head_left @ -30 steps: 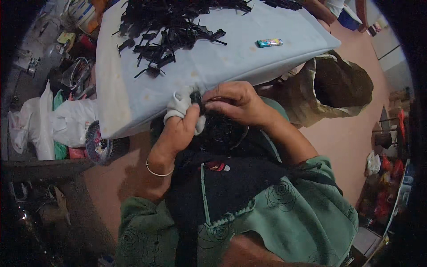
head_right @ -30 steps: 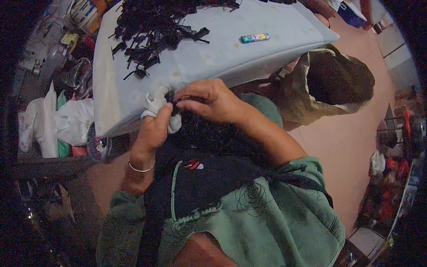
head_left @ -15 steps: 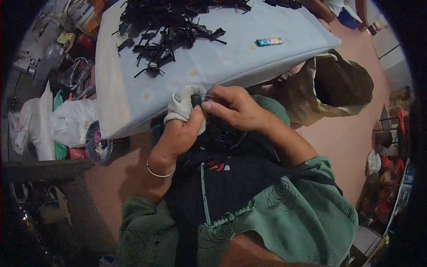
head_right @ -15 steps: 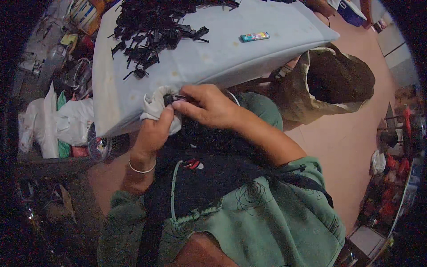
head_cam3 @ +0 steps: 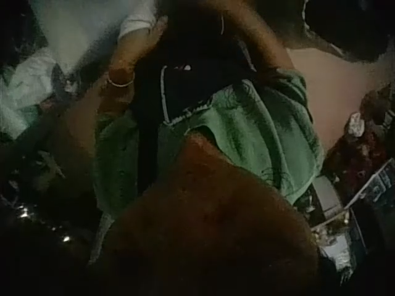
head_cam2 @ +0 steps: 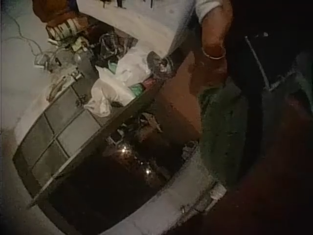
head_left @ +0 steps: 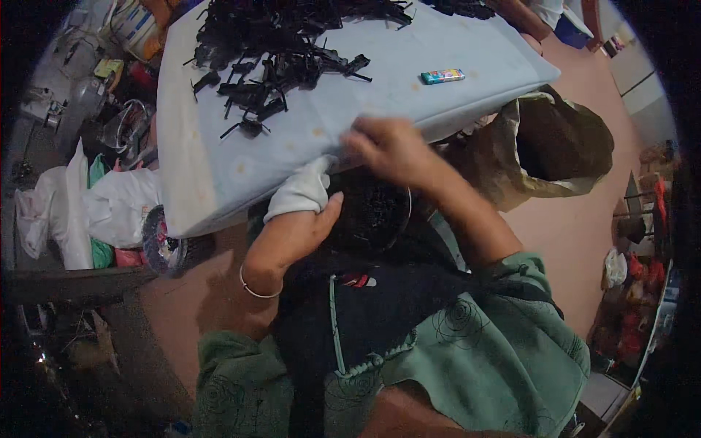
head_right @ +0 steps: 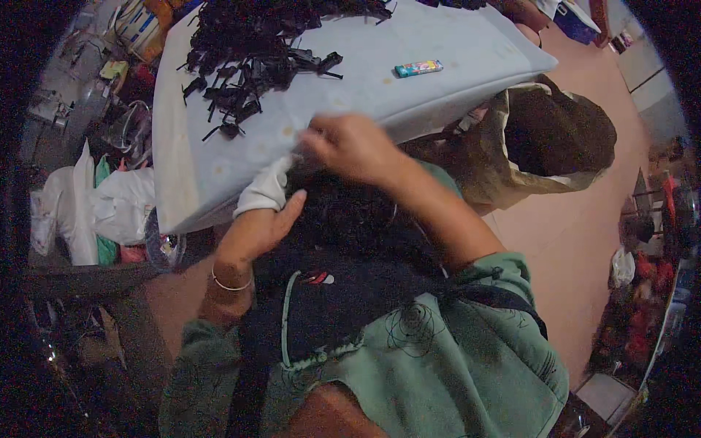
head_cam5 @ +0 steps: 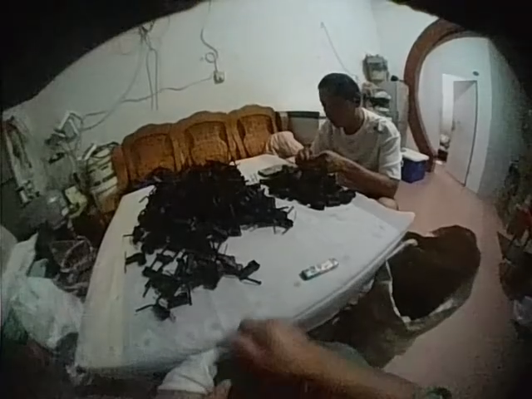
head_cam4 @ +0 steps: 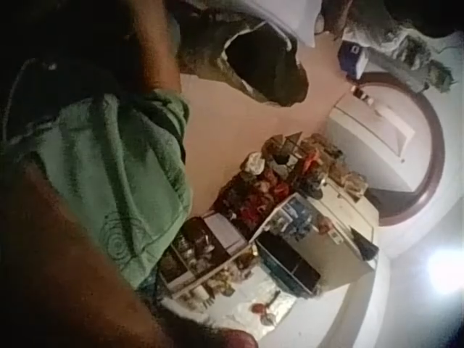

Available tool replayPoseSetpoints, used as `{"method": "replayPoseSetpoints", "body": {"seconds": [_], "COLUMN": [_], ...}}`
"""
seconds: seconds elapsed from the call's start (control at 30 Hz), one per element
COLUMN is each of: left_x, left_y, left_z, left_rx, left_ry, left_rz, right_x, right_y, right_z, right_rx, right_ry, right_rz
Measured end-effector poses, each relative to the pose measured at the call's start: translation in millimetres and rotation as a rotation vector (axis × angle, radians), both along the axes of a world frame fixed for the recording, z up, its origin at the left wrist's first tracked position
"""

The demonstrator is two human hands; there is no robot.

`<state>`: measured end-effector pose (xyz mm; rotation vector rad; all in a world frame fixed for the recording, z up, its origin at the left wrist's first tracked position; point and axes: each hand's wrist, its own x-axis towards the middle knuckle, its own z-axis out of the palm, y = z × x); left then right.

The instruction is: Manually wiping small black plastic components with a cloth and placing them into a collection bag.

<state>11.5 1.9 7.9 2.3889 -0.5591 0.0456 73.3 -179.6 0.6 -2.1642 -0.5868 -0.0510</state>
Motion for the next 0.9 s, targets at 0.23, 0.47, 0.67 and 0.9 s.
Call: {"method": "replayPoseSetpoints", "body": {"seconds": [0.23,0.47,0.67,0.9], "left_x": [7,7,24,8], "left_y": [3,0,-5,-11], "left_z": [-29,-22,-22,6], "left_rx": [-0.323,-0.398,-0.315,-0.759], "left_ry": [0.052,0.042,-0.238,0.168], "left_rz": [0.024,0.295,0.183,0.139], "right_x": [81,27,-16,-25], "right_y": [-13,3,3,9], "right_z": [-14,-14,9,1], "right_rx": [-0.424,-0.522,-0.509,0.034], "right_ry": [-0.299,-0.381,-0.588,-0.49], "right_rz": [-0.346,-0.066,0.235,0.275]}}
